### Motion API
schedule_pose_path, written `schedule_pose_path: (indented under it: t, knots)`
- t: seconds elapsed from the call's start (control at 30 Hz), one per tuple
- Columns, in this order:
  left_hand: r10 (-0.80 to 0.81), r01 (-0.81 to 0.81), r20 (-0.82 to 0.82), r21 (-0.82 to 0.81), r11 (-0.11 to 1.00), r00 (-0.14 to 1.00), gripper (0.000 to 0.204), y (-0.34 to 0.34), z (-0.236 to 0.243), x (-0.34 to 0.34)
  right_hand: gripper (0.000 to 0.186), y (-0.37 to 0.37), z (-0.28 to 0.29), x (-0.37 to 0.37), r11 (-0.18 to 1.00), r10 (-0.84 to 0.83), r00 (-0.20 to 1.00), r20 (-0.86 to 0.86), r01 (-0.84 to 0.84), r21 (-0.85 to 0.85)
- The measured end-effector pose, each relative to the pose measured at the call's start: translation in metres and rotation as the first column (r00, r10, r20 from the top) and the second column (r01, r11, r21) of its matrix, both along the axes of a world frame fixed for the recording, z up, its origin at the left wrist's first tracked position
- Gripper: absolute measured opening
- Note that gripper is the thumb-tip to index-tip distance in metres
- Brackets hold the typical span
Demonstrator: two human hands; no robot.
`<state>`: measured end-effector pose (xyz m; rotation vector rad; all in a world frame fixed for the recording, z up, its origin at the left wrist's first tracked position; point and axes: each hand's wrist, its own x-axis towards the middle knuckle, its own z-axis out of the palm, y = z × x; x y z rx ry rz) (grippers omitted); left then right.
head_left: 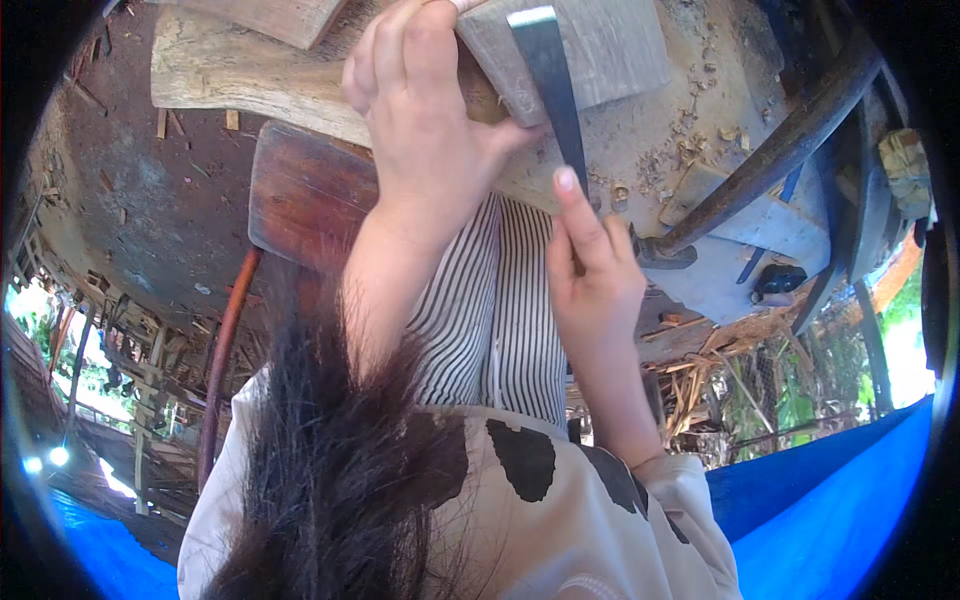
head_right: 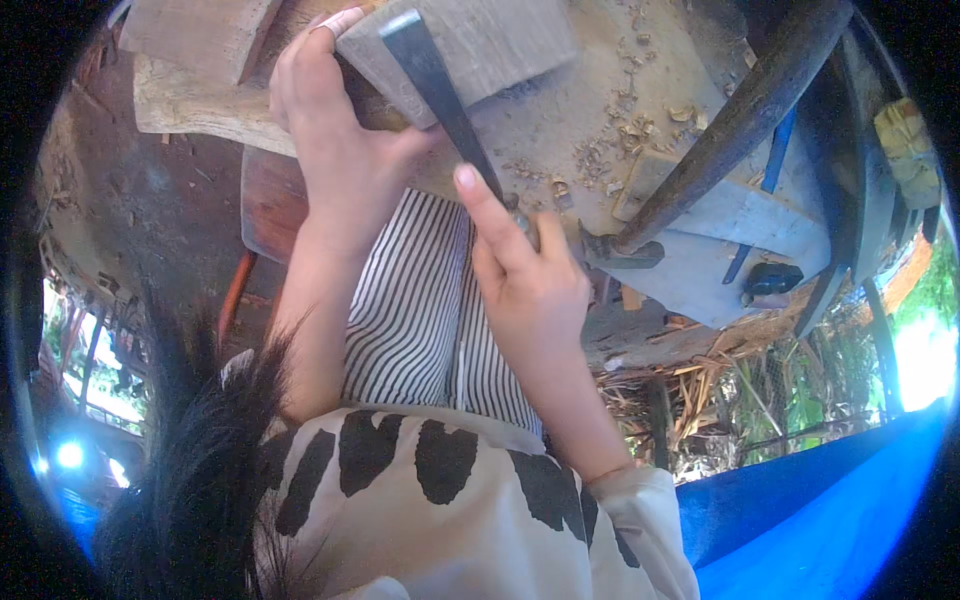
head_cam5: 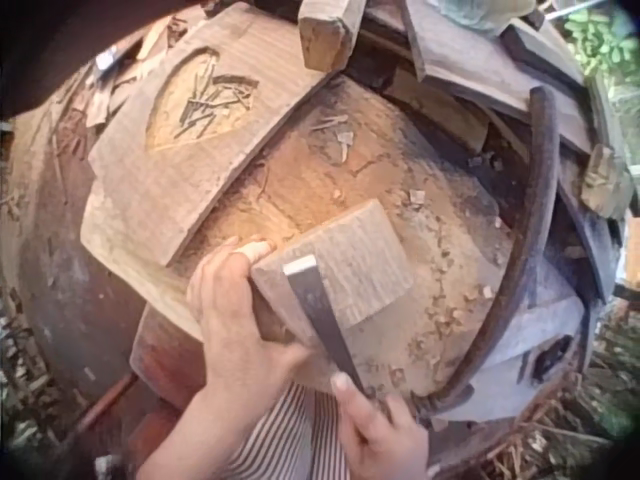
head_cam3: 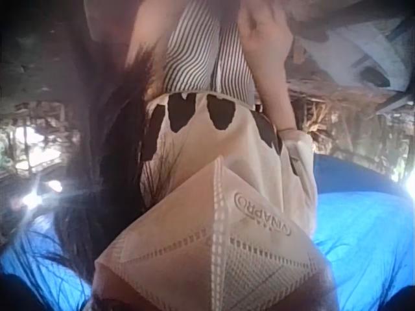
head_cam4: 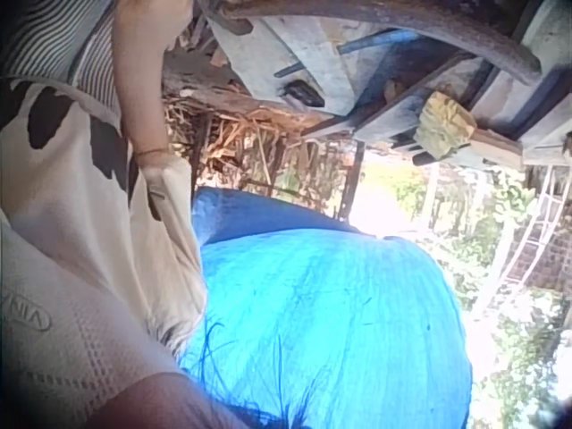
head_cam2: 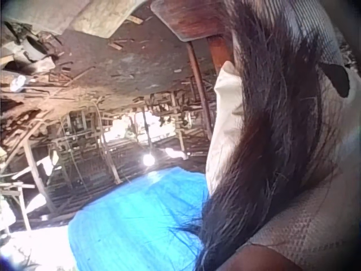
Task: Sanding a small wooden block and then using a chisel to carve its surface.
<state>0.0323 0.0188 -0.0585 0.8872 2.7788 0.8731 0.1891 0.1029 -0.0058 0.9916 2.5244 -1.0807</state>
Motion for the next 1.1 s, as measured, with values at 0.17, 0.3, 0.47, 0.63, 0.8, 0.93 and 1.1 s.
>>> schedule_pose_path:
  t: [0.17,0.3,0.47,0.63,0.8,0.93,1.1]
  knots:
    - [-0.078,0.08,0.035,-0.075,0.994,0.996,0.09,-0.007,-0.002,-0.003,0.054,0.024,0.007,-0.042,0.992,0.12,0.993,0.003,-0.12,-0.034]
    - [-0.009,0.017,0.072,-0.108,0.994,0.997,0.088,-0.004,-0.006,0.002,0.058,0.018,0.003,-0.019,0.994,-0.029,0.989,-0.147,0.014,-0.108]
    - [0.035,-0.031,-0.202,0.022,0.999,0.979,0.066,-0.014,-0.02,-0.005,0.053,0.018,0.016,0.015,0.982,-0.057,0.99,-0.125,0.033,-0.185]
    - [-0.145,0.138,0.024,0.188,0.972,0.989,0.059,-0.016,0.008,-0.024,0.051,0.023,0.022,0.03,0.964,-0.187,0.981,-0.043,0.175,-0.201]
    - [-0.267,0.266,-0.145,-0.025,0.964,0.953,0.039,0.0,0.031,-0.033,0.051,0.023,0.024,0.021,0.968,-0.16,0.986,-0.051,0.146,-0.205]
    - [-0.088,0.073,0.18,0.09,0.993,0.98,0.038,0.024,0.06,-0.029,0.052,0.024,0.026,0.018,0.978,-0.138,0.99,-0.027,0.131,-0.164]
    - [-0.105,0.127,-0.163,0.125,0.984,0.981,0.02,0.021,0.014,-0.025,0.055,0.023,0.028,0.013,0.979,-0.146,0.989,-0.01,0.143,-0.148]
